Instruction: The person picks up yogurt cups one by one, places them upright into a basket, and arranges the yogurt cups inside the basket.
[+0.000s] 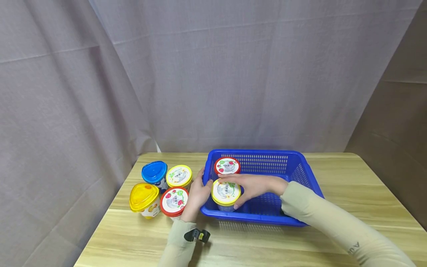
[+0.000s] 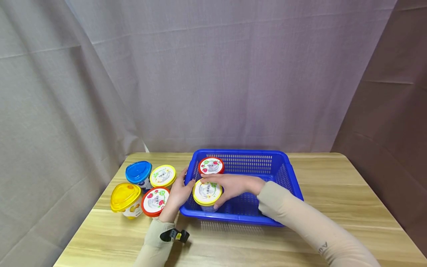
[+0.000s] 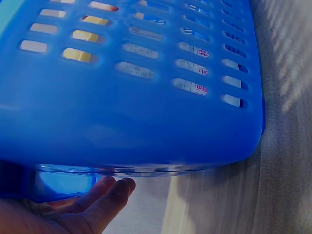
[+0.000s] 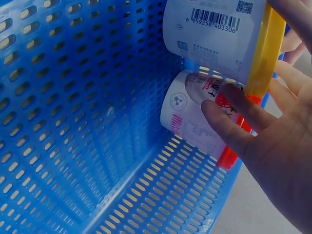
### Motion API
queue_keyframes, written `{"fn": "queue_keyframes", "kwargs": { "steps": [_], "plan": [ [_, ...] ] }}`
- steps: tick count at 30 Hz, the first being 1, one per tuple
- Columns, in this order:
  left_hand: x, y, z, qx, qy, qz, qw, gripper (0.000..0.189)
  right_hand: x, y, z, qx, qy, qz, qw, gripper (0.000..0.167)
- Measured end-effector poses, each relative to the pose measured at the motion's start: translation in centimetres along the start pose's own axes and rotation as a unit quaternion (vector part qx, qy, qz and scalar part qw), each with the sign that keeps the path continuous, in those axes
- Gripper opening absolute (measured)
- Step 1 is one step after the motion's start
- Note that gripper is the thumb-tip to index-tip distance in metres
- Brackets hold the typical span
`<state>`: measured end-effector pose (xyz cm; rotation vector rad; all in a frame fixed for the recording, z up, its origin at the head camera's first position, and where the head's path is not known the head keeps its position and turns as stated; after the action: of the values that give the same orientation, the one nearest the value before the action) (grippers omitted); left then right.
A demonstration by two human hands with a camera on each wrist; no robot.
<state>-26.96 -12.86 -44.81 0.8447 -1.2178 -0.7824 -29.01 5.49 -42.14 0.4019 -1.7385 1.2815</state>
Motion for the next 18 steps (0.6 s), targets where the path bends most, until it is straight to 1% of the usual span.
{"fn": "queue_keyframes", "kwargs": {
  "steps": [4,10,13,18],
  "plan": [
    [0.0,0.1,-0.1,0.001,0.000,0.002,1.0000,0.061,0.4,0.0,-0.2,-0.004,0.001,-0.003,1.0000,0.094],
    [0.1,0.1,-0.1,0.000,0.002,0.002,1.0000,0.061,1.5,-0.4,-1.2,0.003,0.007,-0.006,1.0000,0.090],
    [0.2,0.1,-0.1,0.001,0.003,-0.002,1.0000,0.061,2.1,-0.3,-1.8,-0.014,0.005,-0.010,0.9998,0.087],
    [0.1,0.3,-0.2,0.008,0.002,-0.006,1.0000,0.061,3.0,0.2,-3.0,-0.062,0.001,-0.018,0.9979,0.086]
  ]
}}
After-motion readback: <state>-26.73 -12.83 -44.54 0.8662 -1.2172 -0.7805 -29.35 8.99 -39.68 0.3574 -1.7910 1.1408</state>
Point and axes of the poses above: each hand's wrist, its own z-axis towards the middle knuckle, its own x-axis out of the back of the hand, y = z × x, the point moved 5 cm from there along z, towards the middle knuckle, and after that the axes turned 2 degrees about y, right-handed, at the moved point
